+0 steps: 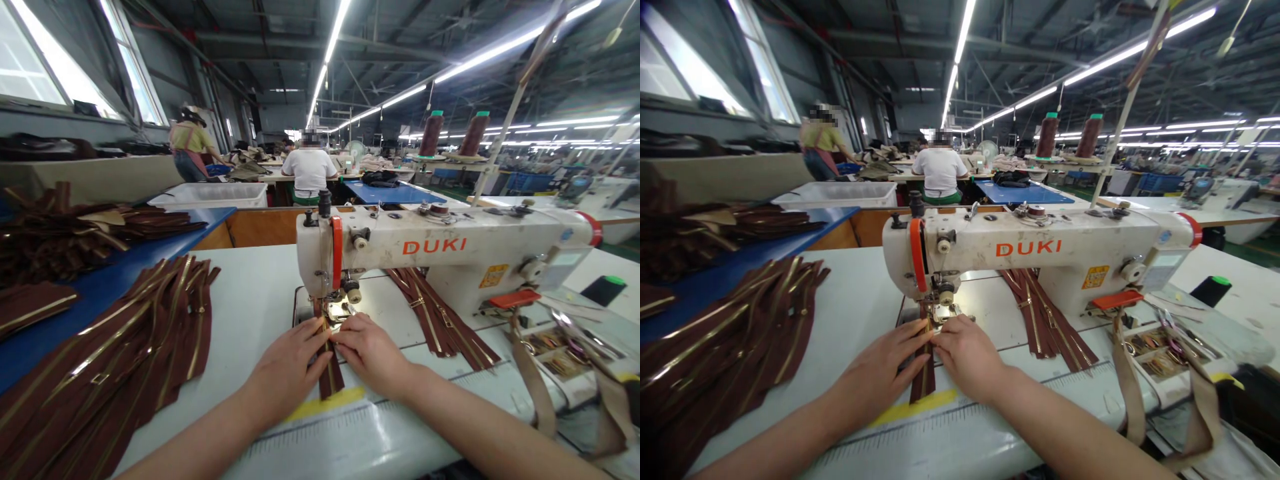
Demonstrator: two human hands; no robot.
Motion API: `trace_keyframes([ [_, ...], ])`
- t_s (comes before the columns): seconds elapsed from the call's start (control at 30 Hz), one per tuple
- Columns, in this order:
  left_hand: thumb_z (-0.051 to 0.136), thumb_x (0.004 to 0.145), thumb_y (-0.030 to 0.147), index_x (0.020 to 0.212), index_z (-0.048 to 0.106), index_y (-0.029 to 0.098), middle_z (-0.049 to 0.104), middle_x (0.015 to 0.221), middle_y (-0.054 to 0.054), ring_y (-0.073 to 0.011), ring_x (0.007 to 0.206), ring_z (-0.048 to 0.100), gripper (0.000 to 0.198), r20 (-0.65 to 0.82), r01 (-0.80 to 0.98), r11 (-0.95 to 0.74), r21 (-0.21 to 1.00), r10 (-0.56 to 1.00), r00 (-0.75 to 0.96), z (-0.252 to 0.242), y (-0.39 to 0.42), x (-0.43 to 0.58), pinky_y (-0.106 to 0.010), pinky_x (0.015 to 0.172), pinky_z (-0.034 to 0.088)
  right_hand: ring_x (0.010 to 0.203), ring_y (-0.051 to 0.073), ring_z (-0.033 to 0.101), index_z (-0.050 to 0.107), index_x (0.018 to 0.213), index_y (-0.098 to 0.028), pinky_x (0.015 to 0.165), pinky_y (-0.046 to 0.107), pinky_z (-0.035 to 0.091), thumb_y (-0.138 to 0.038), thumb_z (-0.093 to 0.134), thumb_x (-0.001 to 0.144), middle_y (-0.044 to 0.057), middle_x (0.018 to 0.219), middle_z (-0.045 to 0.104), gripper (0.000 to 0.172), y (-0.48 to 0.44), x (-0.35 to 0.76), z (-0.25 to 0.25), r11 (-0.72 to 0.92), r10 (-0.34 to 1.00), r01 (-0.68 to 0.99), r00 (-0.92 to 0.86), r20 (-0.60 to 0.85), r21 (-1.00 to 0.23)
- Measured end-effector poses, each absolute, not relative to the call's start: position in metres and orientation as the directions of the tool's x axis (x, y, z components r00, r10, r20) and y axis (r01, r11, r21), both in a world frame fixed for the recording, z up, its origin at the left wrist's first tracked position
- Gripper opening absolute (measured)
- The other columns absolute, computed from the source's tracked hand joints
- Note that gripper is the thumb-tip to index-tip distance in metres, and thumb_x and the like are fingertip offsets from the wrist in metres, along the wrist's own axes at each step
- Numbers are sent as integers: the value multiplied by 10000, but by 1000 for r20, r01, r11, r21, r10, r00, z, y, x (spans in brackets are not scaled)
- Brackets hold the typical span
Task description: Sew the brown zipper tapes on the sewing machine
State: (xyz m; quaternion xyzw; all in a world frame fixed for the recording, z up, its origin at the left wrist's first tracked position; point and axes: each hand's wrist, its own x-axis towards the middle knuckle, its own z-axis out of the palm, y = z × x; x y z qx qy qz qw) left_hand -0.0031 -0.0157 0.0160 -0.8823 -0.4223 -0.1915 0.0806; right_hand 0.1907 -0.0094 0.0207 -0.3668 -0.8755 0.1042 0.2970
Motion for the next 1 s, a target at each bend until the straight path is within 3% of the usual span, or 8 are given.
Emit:
trace_keyframes([
  [0.47, 433, 924, 287, 1170, 600, 176, 621, 1224, -97, -230, 1140, 569, 317, 405, 760, -646, 70, 715, 570, 15, -14, -4, -403, 977, 469, 810, 189, 514, 671, 818, -148, 758, 300, 454, -155, 527, 900, 60, 793, 612, 166, -9, 189, 23, 741, 658, 626, -606, 446, -242],
  [0.8, 452, 919, 322, 1201, 584, 141, 612, 1248, -126, -240, 1149, 573, 360, 397, 778, -628, 28, 721, 568, 13, -30, -4, -405, 962, 485, 841, 189, 514, 665, 837, -154, 775, 297, 455, -108, 524, 886, 54, 805, 600, 157, -21, 192, 25, 709, 695, 656, -587, 416, -259],
  [1.0, 413, 939, 257, 1166, 605, 145, 641, 1209, -105, -226, 1110, 602, 318, 431, 723, -684, -97, 626, 650, 17, -67, 1, -373, 935, 511, 846, 183, 492, 641, 843, -168, 775, 292, 456, -84, 487, 894, 50, 836, 575, 183, -62, 199, 22, 641, 763, 680, -515, 391, -356],
])
